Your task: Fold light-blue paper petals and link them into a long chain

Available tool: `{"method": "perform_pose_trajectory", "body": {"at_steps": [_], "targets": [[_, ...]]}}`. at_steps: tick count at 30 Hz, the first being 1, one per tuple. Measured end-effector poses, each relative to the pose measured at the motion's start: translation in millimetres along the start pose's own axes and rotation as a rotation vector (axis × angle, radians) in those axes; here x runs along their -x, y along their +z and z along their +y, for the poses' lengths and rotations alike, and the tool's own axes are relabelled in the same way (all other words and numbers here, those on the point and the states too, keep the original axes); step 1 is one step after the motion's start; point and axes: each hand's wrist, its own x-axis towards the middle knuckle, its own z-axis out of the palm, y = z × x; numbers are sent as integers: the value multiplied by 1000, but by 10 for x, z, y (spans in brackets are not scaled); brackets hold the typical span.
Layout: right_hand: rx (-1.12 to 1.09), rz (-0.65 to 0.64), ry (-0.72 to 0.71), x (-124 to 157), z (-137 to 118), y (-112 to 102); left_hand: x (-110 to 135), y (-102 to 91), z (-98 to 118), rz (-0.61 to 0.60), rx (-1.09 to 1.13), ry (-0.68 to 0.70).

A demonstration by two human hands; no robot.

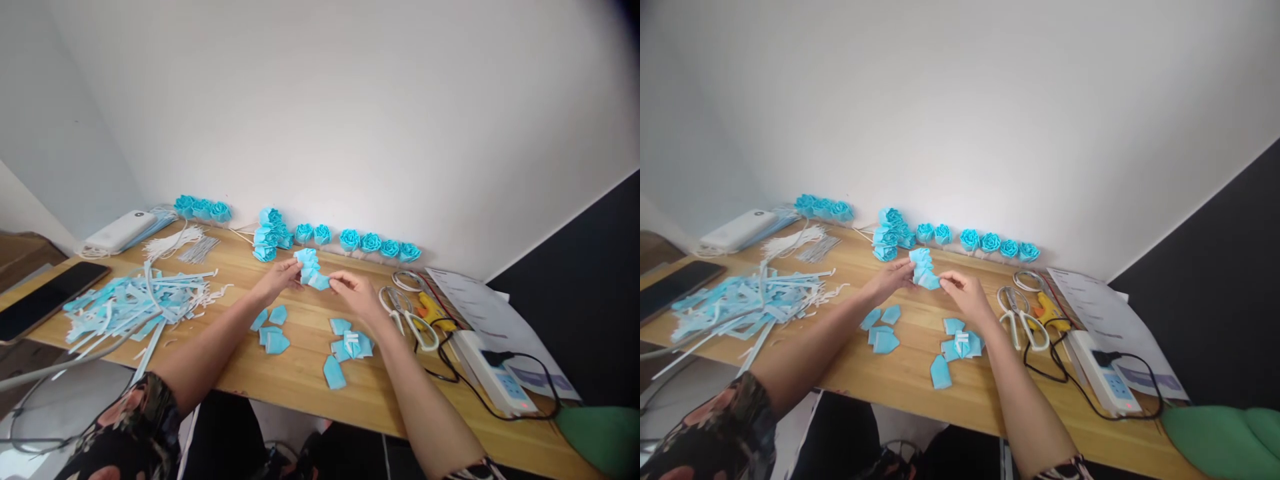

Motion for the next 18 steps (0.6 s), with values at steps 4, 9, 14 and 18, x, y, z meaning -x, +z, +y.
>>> {"method": "perform_pose_trajectory", "body": {"at_steps": [4, 9, 14, 18], "targets": [[95, -19, -35, 69, -14, 102, 18, 36, 20, -2, -33, 35], [129, 81, -40, 52, 5, 139, 25, 58, 35, -18, -52, 41], [138, 77, -23, 41, 26, 135, 23, 66, 29, -27, -50, 30], [141, 70, -25, 35, 38, 132, 25, 75, 23, -34, -33, 14]]}}
